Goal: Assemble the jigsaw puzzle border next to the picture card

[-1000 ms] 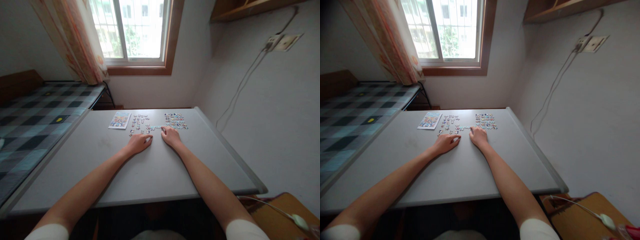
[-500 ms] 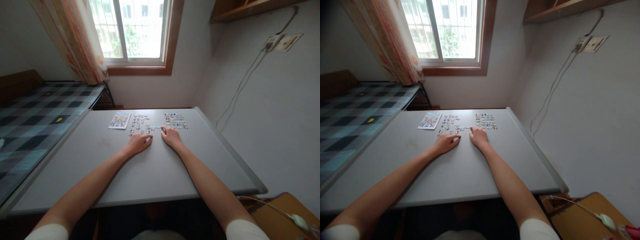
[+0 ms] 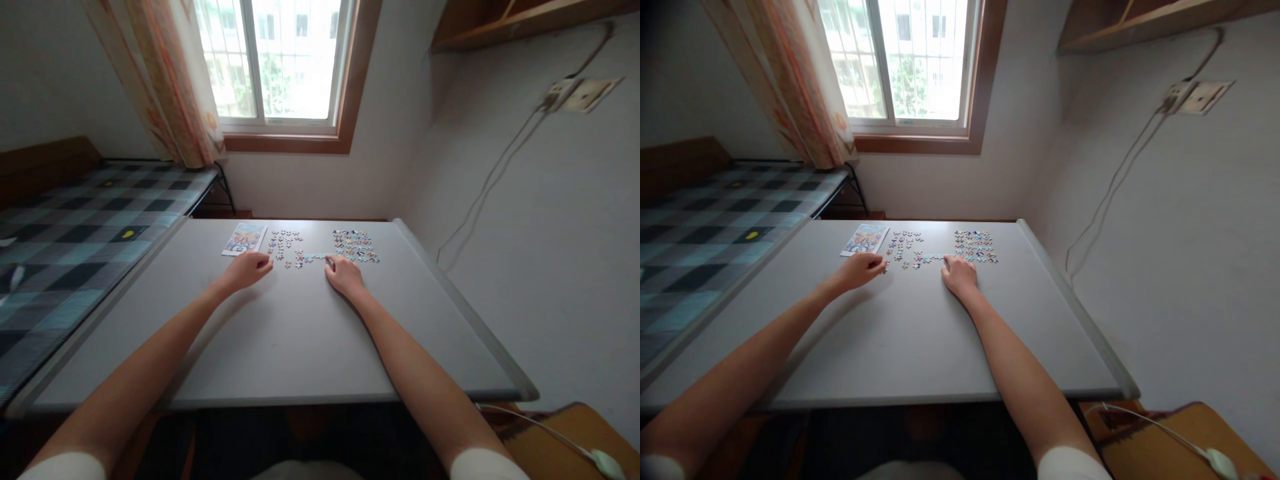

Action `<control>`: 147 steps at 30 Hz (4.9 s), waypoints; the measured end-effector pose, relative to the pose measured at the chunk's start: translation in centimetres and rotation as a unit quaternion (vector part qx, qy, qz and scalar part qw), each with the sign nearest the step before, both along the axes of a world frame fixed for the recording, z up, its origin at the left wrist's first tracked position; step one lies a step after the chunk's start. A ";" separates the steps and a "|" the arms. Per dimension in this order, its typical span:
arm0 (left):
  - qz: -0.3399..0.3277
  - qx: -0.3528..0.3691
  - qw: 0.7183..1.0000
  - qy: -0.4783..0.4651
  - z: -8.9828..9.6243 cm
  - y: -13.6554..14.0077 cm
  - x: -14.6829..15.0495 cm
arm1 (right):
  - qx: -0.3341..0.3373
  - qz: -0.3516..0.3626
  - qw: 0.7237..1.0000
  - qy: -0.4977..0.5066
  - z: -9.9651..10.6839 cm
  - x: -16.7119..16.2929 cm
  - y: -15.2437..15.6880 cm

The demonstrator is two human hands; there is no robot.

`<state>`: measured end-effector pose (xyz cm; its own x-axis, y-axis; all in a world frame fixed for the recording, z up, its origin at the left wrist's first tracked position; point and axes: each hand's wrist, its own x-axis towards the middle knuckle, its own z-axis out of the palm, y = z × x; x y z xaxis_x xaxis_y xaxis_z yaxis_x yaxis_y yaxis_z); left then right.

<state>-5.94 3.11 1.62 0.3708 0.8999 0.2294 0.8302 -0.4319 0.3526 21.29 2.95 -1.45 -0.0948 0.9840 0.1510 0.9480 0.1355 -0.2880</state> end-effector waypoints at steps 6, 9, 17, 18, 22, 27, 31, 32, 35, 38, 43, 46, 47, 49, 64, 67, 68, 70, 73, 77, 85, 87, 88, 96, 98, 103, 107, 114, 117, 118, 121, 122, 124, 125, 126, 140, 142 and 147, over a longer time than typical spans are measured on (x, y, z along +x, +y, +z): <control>0.069 0.019 0.997 -0.006 -3.1 0.1 -1.9 | 0.002 -0.004 1.000 0.004 -0.1 0.0 0.1; 0.090 0.030 0.995 -0.010 -3.4 -0.3 -2.0 | 0.001 -0.004 1.000 0.005 0.0 0.1 0.1; 0.101 0.029 0.994 0.002 -3.3 -1.2 -1.7 | 0.000 -0.004 1.000 0.005 0.1 0.1 0.0; 0.100 0.028 0.995 0.005 -3.4 -1.2 -1.7 | 0.000 -0.005 1.000 0.005 0.1 0.1 0.0; 0.091 0.017 0.995 0.034 -3.6 -1.1 -1.7 | -0.007 -0.006 1.000 0.002 0.3 0.0 0.0; 0.087 -0.005 0.994 0.062 -3.3 -1.3 -1.5 | -0.006 -0.005 1.000 0.002 0.3 0.0 -0.1; 0.083 -0.010 0.994 0.064 -2.9 -1.5 -1.3 | -0.008 -0.006 1.000 0.003 0.3 0.0 -0.1; 0.083 -0.012 0.994 0.064 -2.9 -1.5 -1.3 | -0.007 -0.006 1.000 0.004 0.3 0.0 -0.1; 0.082 -0.016 0.994 0.064 -2.9 -1.5 -1.4 | -0.005 -0.004 1.000 0.005 0.3 0.0 -0.1; 0.079 -0.013 0.995 0.064 -3.0 -1.5 -1.5 | -0.006 -0.004 1.000 0.004 0.3 0.0 -0.1; 0.077 -0.008 0.995 0.057 -3.1 -1.4 -1.6 | -0.011 -0.004 1.000 0.003 0.4 -0.1 -0.1; 0.078 -0.010 0.995 0.057 -3.1 -1.5 -1.5 | -0.016 -0.008 1.000 0.003 0.6 -0.1 -0.2; 0.078 -0.011 0.995 0.057 -3.0 -1.5 -1.5 | -0.017 -0.008 1.000 0.003 0.7 -0.1 -0.2; 0.079 -0.013 0.995 0.059 -3.0 -1.5 -1.5 | -0.017 -0.007 1.000 0.004 0.7 -0.1 -0.2; 0.074 -0.011 0.996 0.053 -3.1 -1.5 -1.5 | 0.000 -0.018 0.999 0.033 0.4 -0.2 -0.1; 0.075 -0.012 0.996 0.055 -3.2 -1.4 -1.6 | 0.026 -0.020 0.996 0.079 1.0 -0.6 0.7; 0.076 -0.012 0.995 0.057 -3.3 -1.4 -1.6 | 0.029 -0.012 0.995 0.091 1.3 -0.8 1.3; 0.075 -0.014 0.995 0.060 -3.2 -1.4 -1.5 | 0.016 0.015 0.994 0.106 2.0 -1.5 2.9; 0.077 -0.019 0.995 0.062 -3.1 -1.4 -1.4 | -0.001 0.057 0.991 0.118 2.9 -3.0 5.8; 0.079 -0.024 0.995 0.060 -3.0 -1.5 -1.3 | -0.029 0.073 0.990 0.113 3.4 -5.2 9.5; 0.074 -0.021 0.996 0.051 -3.1 -1.5 -1.2 | -0.049 0.064 0.994 0.069 2.3 -8.3 11.9; 0.078 -0.026 0.996 0.047 -3.0 -1.5 -1.1 | -0.040 0.062 0.996 0.054 2.2 -8.8 11.9; 0.079 -0.027 0.996 0.045 -2.9 -1.6 -1.1 | -0.036 0.060 0.996 0.047 2.1 -8.9 12.0; 0.079 -0.026 0.995 0.058 -3.0 -1.6 -1.2 | -0.062 0.041 0.997 0.038 1.8 -9.7 13.1; 0.078 -0.025 0.995 0.061 -3.0 -1.5 -1.3 | -0.076 0.049 0.995 0.045 1.7 -9.8 13.5; 0.069 -0.022 0.996 0.058 -2.9 -1.6 -1.3 | -0.060 0.071 0.992 0.089 1.8 -9.9 13.6; 0.063 -0.016 0.997 0.050 -3.0 -1.6 -1.3 | -0.001 0.069 0.980 0.185 2.5 -9.2 12.7; 0.070 -0.009 0.997 0.045 -3.5 -1.2 -1.5 | -0.007 0.038 0.852 0.522 3.1 -4.5 10.0; 0.080 -0.003 0.997 0.000 -3.6 -1.2 -1.1 | -0.001 0.030 0.810 0.586 2.9 -1.9 8.4; 0.079 -0.001 0.997 -0.019 -3.5 -1.2 -0.9 | 0.002 0.029 0.805 0.592 2.7 -1.1 7.8; 0.048 -0.003 0.997 -0.054 -2.9 -1.4 0.5 | -0.009 0.024 0.799 0.601 2.0 0.8 6.1; 0.034 -0.007 0.998 -0.055 -2.6 -1.5 1.2 | -0.015 0.019 0.796 0.604 1.7 1.1 5.5; 0.001 -0.023 0.999 -0.042 -1.9 -1.5 2.6 | -0.029 0.011 0.789 0.613 1.0 1.5 4.6; -0.012 -0.029 0.999 -0.036 -1.5 -1.4 3.4 | -0.043 0.001 0.789 0.613 0.7 1.4 4.2; -0.022 -0.033 0.999 -0.032 -1.3 -1.3 4.2 | -0.052 -0.009 0.791 0.610 0.5 1.3 3.9; 0.029 0.052 0.998 -0.023 -3.4 -0.8 8.7 | -0.071 0.101 0.811 0.571 -1.2 -1.6 1.5; 0.031 0.055 0.998 -0.021 -3.5 -1.0 8.5 | -0.057 0.104 0.815 0.567 -1.5 -1.7 1.5; 0.049 0.056 0.997 -0.035 -3.2 -1.2 8.5 | -0.039 0.104 0.820 0.562 -1.6 -1.8 1.5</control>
<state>2.51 1.87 -1.53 0.2625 0.8984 0.3522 0.8451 -0.3902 0.3654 19.46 4.44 -3.10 -0.1051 0.9750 0.1958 0.0367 0.2006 -0.9790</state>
